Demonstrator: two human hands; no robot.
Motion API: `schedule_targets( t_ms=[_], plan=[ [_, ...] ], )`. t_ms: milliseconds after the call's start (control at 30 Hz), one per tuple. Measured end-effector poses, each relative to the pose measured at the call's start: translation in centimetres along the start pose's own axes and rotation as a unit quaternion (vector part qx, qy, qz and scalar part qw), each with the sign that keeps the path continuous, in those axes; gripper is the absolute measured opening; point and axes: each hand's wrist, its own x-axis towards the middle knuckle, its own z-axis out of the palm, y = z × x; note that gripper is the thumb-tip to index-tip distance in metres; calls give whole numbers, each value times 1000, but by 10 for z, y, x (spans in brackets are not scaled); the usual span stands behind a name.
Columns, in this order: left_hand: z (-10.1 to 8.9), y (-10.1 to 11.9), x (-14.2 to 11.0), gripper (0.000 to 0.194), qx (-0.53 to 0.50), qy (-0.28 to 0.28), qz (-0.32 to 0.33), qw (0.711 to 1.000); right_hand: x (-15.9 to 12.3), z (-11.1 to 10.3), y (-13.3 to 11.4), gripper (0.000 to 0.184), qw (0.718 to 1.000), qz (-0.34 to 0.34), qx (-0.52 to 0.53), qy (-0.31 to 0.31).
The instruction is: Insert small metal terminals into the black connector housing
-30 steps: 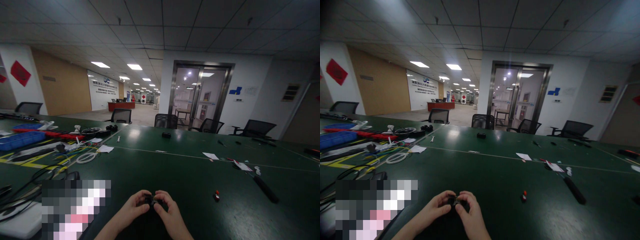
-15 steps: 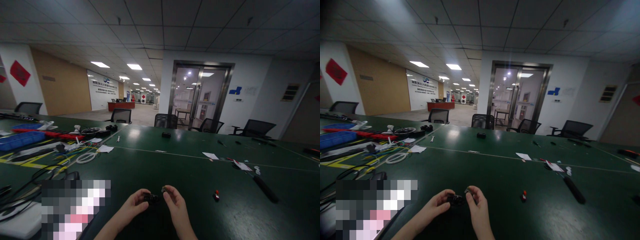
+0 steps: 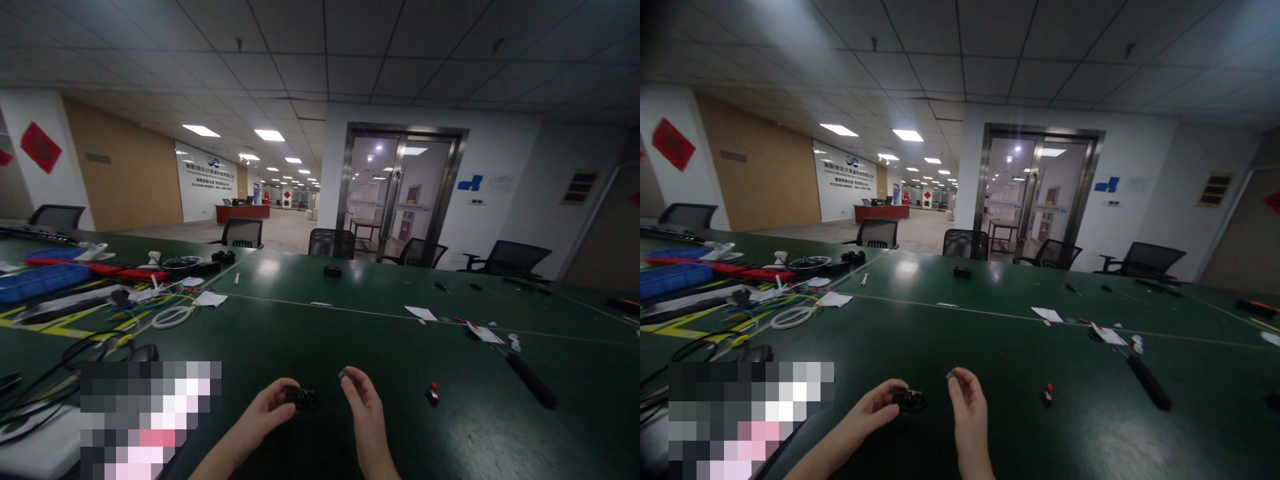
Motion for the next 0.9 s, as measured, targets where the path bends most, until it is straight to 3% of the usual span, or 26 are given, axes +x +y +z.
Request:
schedule_targets(
  t_ms=[400,900],
  plan=[
    [-1,-1,2,56,-27,5,-11,1000,3,-4,4,45,999,-11,-14,50],
    [-1,-3,2,48,-39,3,-16,999,4,-4,3,48,998,4,-11,60]
  ],
)
